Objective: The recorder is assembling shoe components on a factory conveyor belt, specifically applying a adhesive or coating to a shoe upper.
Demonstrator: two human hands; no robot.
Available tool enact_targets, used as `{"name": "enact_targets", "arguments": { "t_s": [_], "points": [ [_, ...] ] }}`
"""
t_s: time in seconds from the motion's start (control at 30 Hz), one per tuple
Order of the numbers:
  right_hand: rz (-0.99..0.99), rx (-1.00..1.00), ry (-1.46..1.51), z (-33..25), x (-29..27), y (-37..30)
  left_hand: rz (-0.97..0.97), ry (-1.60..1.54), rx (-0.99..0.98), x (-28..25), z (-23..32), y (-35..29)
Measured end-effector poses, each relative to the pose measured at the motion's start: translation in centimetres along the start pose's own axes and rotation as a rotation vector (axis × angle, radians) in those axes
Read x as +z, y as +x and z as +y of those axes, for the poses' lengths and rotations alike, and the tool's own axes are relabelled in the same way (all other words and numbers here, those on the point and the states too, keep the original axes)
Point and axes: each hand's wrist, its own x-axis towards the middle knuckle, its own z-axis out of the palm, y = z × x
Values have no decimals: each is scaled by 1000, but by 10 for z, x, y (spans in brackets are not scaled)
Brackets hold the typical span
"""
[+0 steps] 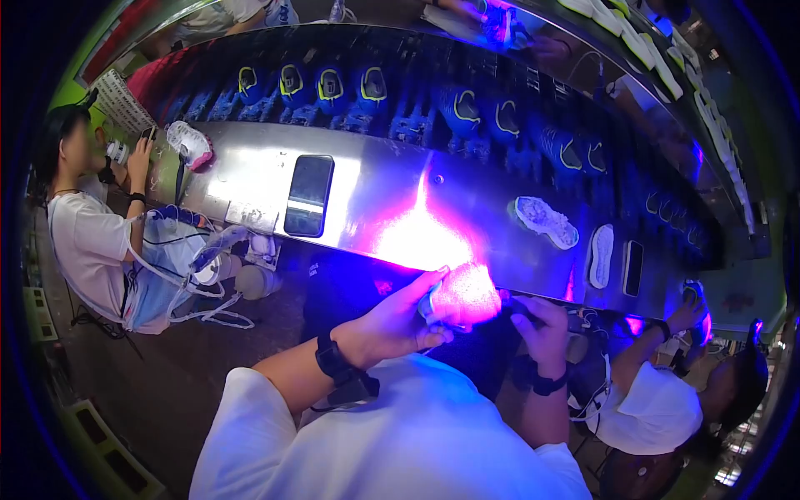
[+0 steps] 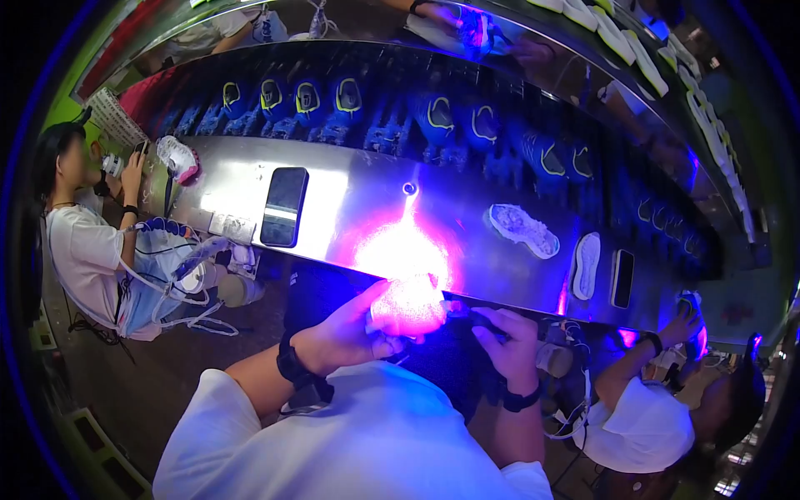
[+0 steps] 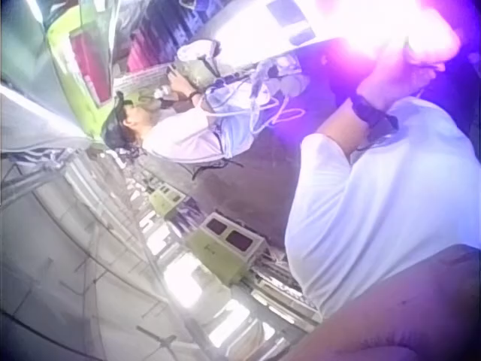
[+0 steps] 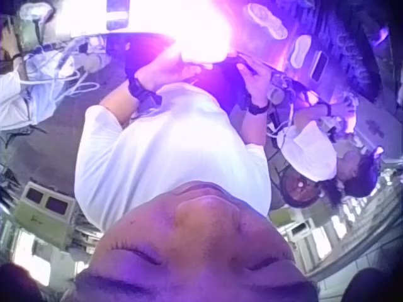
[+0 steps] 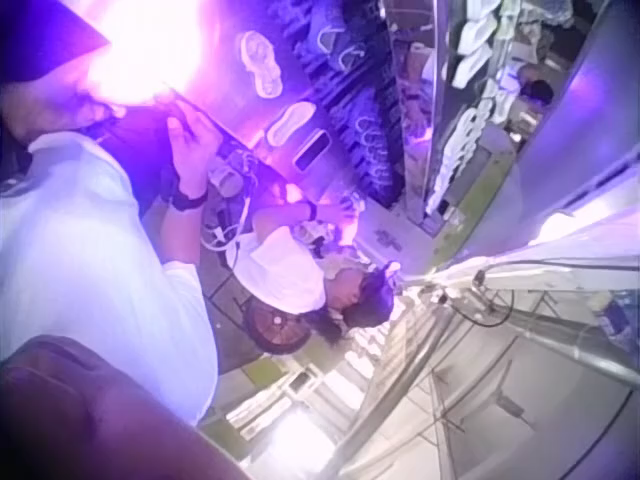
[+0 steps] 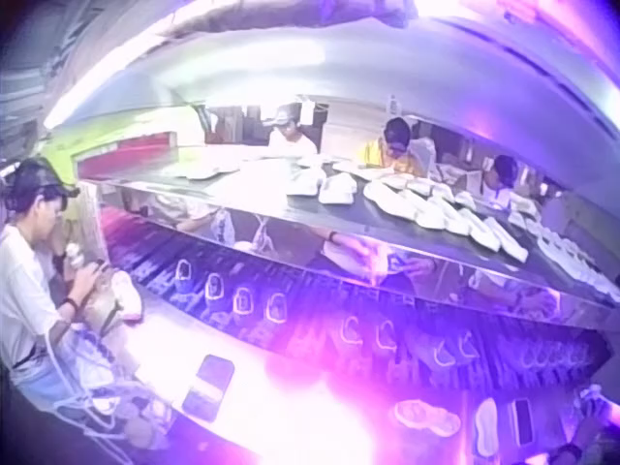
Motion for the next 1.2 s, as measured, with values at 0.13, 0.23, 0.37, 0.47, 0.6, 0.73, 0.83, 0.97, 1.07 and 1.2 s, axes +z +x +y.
{"name": "enact_targets", "arguments": {
  "t_s": [0.13, 0.23, 0.37, 0.47, 0.6, 0.73, 0.83, 0.97, 1.07, 1.2],
  "points": [
    [171, 148, 41, -13, 16, 31, 57, 537, 180, 10, 24, 4],
    [198, 31, 7, -19, 28, 29, 128, 1003, 441, 16, 46, 3],
    [32, -35, 32, -15, 32, 12, 273, 1219, 748, 37, 73, 1],
    [-60, 14, 126, 17, 26, 6, 389, 1399, 776, 48, 97, 7],
    [61, 353, 468, 41, 10, 2, 513, 1503, 786, 34, 168, 42],
    [218, 414, 629, 47, -2, 1, 1102, 2160, 756, 63, 245, 92],
    [238, 417, 604, 52, -7, 1, 1360, 2441, 574, 90, 294, 130],
    [283, 465, 570, 63, -12, -5, 1501, 2482, 683, 74, 355, 163],
    [315, 529, 558, 72, -20, -4, 1544, 2392, 735, 44, 391, 176],
    [349, 544, 580, 93, -24, -8, 1591, 2616, 1032, 65, 349, 191]
  ]
}}
